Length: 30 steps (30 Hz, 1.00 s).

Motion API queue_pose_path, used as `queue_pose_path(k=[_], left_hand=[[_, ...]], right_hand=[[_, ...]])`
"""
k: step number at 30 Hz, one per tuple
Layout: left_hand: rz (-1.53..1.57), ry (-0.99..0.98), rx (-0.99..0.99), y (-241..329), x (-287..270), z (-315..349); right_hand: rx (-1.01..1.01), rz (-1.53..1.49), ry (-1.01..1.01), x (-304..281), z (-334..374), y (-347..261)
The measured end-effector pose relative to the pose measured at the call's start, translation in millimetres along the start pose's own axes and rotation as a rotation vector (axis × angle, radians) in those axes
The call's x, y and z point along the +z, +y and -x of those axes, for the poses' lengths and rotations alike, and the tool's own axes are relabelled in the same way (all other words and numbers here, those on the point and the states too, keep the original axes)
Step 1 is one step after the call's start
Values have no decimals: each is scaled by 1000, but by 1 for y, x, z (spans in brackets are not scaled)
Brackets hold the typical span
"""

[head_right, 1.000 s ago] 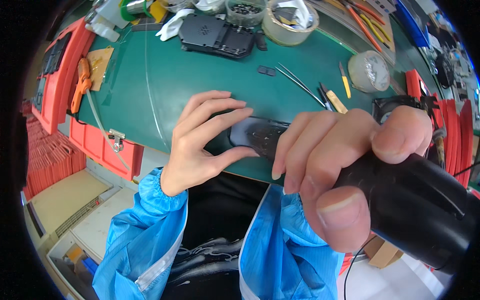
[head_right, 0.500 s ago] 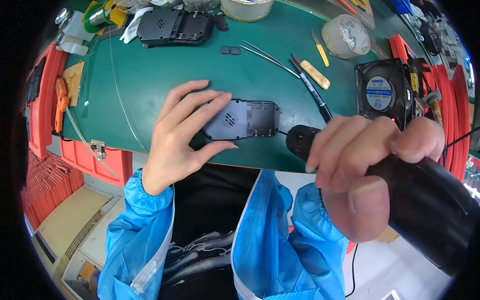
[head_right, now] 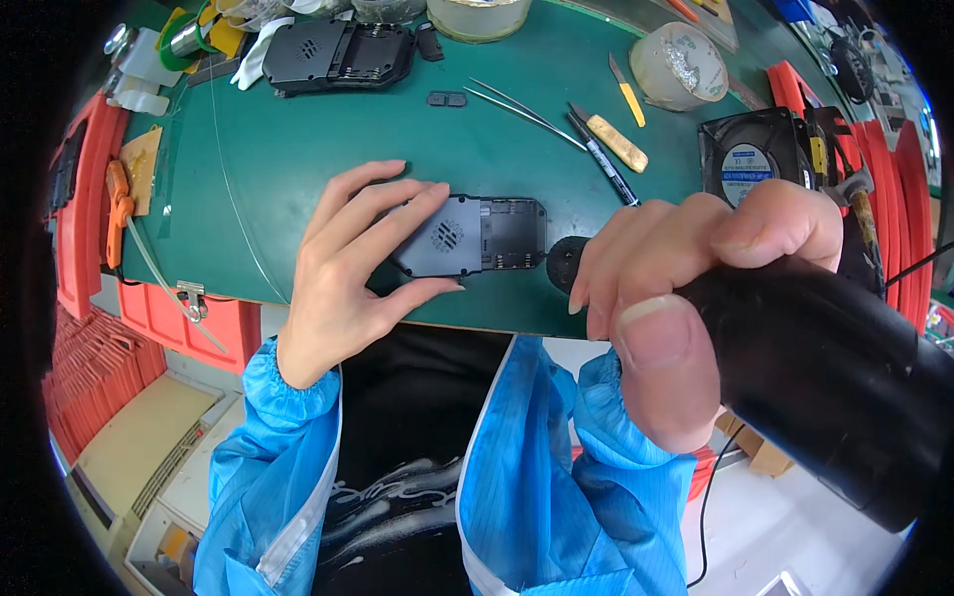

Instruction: The worker is using a power screwdriver to remove screws and disassemble a handheld electronic device at a workbench.

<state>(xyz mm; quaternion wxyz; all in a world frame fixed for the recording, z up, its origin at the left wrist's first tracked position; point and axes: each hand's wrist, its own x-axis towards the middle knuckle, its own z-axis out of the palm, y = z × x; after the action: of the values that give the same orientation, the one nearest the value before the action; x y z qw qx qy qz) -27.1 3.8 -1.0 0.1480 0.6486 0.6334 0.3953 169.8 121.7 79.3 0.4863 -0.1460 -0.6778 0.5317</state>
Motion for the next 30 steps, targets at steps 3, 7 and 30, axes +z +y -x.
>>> queue_pose_path(k=[3, 7, 30], left_hand=[[1, 7, 0, 0, 0, 0], [-1, 16, -4, 1, 2, 0], [12, -7, 45, 3, -2, -2]], right_hand=[[-27, -4, -41, 2, 2, 2], [-25, 1, -2, 4, 2, 5], [-154, -81, 56, -15, -71, 23]])
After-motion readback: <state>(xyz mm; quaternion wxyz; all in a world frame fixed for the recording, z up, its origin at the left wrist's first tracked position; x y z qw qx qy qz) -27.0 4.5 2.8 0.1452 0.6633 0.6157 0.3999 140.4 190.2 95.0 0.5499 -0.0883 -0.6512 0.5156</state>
